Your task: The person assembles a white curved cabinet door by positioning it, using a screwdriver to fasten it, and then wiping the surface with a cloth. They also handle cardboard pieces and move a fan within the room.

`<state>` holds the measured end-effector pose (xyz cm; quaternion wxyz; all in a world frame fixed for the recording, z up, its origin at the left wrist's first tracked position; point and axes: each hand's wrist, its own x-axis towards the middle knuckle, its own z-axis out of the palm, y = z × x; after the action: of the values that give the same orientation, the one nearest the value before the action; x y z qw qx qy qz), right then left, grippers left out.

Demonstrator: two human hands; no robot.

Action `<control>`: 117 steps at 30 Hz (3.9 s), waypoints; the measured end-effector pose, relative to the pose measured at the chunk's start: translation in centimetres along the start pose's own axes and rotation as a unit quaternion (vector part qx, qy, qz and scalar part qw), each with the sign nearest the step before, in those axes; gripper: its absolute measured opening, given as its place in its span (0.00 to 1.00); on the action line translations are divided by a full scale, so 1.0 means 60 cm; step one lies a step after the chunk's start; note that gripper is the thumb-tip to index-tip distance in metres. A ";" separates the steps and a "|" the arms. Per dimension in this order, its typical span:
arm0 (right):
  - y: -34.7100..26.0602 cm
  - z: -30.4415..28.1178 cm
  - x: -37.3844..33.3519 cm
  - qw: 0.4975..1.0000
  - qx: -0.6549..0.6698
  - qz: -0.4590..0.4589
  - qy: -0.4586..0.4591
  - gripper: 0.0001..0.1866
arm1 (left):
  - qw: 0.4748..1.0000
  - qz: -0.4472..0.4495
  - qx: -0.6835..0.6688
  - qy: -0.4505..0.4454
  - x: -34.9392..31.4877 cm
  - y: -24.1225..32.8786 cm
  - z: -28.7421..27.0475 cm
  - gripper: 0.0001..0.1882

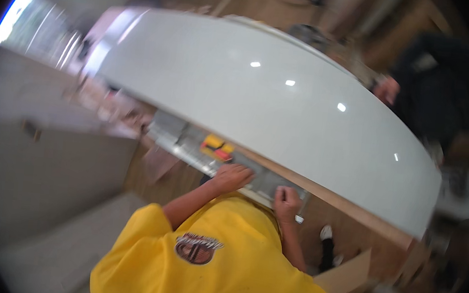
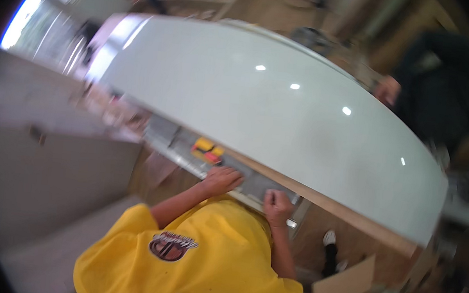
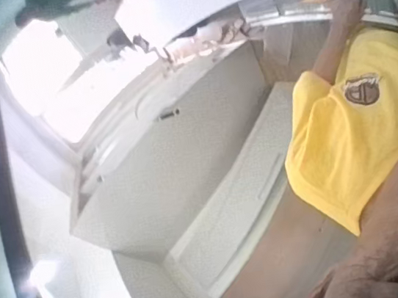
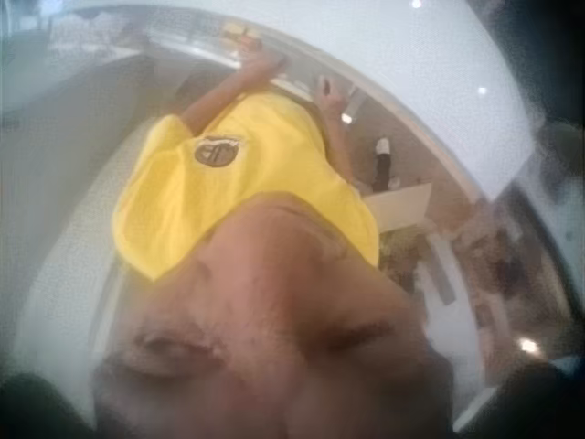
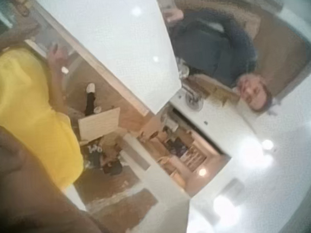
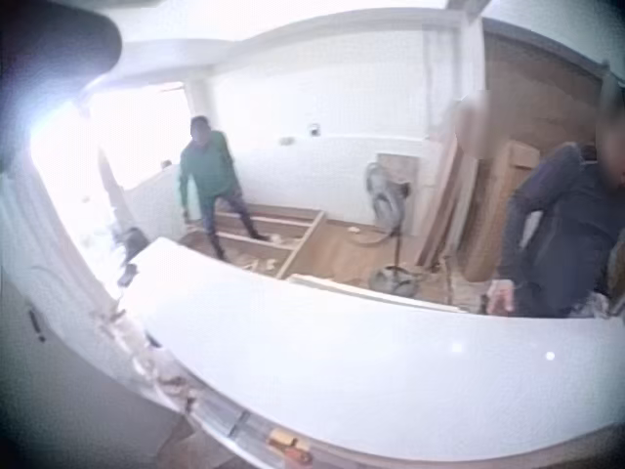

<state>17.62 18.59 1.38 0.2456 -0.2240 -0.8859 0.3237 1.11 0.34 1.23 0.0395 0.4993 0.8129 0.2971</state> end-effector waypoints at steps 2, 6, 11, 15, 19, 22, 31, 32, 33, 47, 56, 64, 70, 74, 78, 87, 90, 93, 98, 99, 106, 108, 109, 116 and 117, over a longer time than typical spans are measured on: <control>-0.001 -0.002 -0.005 0.999 -0.001 -0.024 -0.026 0.05 | 0.999 -0.051 -0.018 0.002 -0.013 0.014 -0.005 0.08; -0.019 0.021 0.010 0.997 0.007 -0.040 -0.068 0.05 | 0.990 -0.077 -0.109 0.046 -0.044 -0.010 -0.005 0.08; -0.135 0.078 0.001 0.985 0.023 -0.082 -0.148 0.05 | 0.969 -0.189 -0.160 0.009 -0.170 -0.007 -0.092 0.10; -0.254 0.181 -0.003 0.966 0.017 -0.134 -0.222 0.06 | 0.945 -0.303 -0.109 -0.065 -0.352 -0.044 -0.149 0.10; -0.344 0.281 -0.016 0.962 0.037 -0.143 -0.228 0.07 | 0.910 -0.406 -0.074 -0.049 -0.566 -0.098 -0.154 0.11; -0.355 0.337 -0.015 0.968 0.001 -0.160 -0.195 0.09 | 0.851 -0.513 -0.046 -0.106 -0.687 -0.111 -0.189 0.13; -0.317 0.394 0.000 0.976 -0.098 -0.067 -0.183 0.14 | 0.760 -0.630 -0.149 -0.062 -0.839 -0.126 -0.220 0.14; -0.322 0.397 0.000 0.976 -0.107 -0.064 -0.180 0.14 | 0.768 -0.619 -0.139 -0.087 -0.836 -0.141 -0.214 0.14; -0.324 0.400 0.001 0.975 -0.117 -0.061 -0.177 0.14 | 0.776 -0.607 -0.129 -0.113 -0.832 -0.157 -0.208 0.14; -0.386 0.425 -0.009 0.989 -0.129 0.023 -0.071 0.12 | 0.868 -0.488 -0.060 -0.065 -0.639 -0.391 -0.376 0.13; -0.383 0.420 -0.005 0.984 -0.130 0.079 -0.092 0.13 | 0.892 -0.440 -0.091 0.052 -0.521 -0.454 -0.415 0.13; -0.406 0.425 -0.008 0.981 -0.125 0.122 -0.082 0.14 | 0.909 -0.405 -0.091 0.036 -0.456 -0.487 -0.448 0.12; -0.401 0.417 0.005 0.972 -0.132 0.155 -0.118 0.15 | 0.890 -0.428 -0.129 0.088 -0.434 -0.514 -0.452 0.12; -0.419 0.397 0.044 0.945 -0.160 0.186 -0.216 0.17 | 0.873 -0.452 -0.145 0.110 -0.428 -0.531 -0.466 0.11; -0.515 0.385 0.118 0.880 -0.154 0.223 -0.390 0.15 | 0.825 -0.483 -0.204 0.212 -0.422 -0.621 -0.519 0.12; -0.769 0.621 0.394 0.956 0.143 0.049 -0.252 0.15 | 0.554 -0.524 -0.452 0.463 -0.335 -0.982 -0.712 0.30; -0.792 0.745 0.524 0.970 0.121 0.015 -0.211 0.17 | 0.491 -0.487 -0.532 0.489 -0.282 -1.041 -0.748 0.35; -0.795 0.850 0.648 0.981 0.027 -0.042 -0.186 0.20 | 0.458 -0.524 -0.528 0.487 -0.280 -1.105 -0.760 0.30; -0.771 0.985 0.841 0.972 -0.141 -0.125 -0.138 0.25 | 0.424 -0.584 -0.542 0.431 -0.281 -1.117 -0.802 0.25; -0.762 1.009 0.861 0.972 -0.148 -0.094 -0.153 0.29 | 0.421 -0.592 -0.540 0.425 -0.282 -1.112 -0.807 0.25; -0.777 1.073 0.914 0.954 -0.195 0.004 -0.230 0.29 | 0.390 -0.665 -0.510 0.382 -0.253 -1.120 -0.863 0.30; -0.786 1.070 0.938 0.955 -0.123 0.097 -0.251 0.22 | 0.429 -0.659 -0.510 0.349 -0.256 -1.127 -0.857 0.33; -0.746 1.090 0.940 0.959 -0.132 0.060 -0.245 0.24 | 0.457 -0.642 -0.519 0.330 -0.258 -1.127 -0.859 0.34; -0.802 1.045 0.991 0.877 -0.196 0.118 -0.422 0.40 | 0.520 -0.634 -0.505 0.269 -0.213 -1.088 -0.922 0.35; -0.801 1.037 0.992 0.874 -0.191 0.120 -0.429 0.41 | 0.546 -0.629 -0.493 0.251 -0.215 -1.091 -0.921 0.36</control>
<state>-76.26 -10.30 9.82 -0.2475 -0.2103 -0.9151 0.2391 -64.01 -56.22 9.33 0.2507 -0.3330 0.6211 0.6637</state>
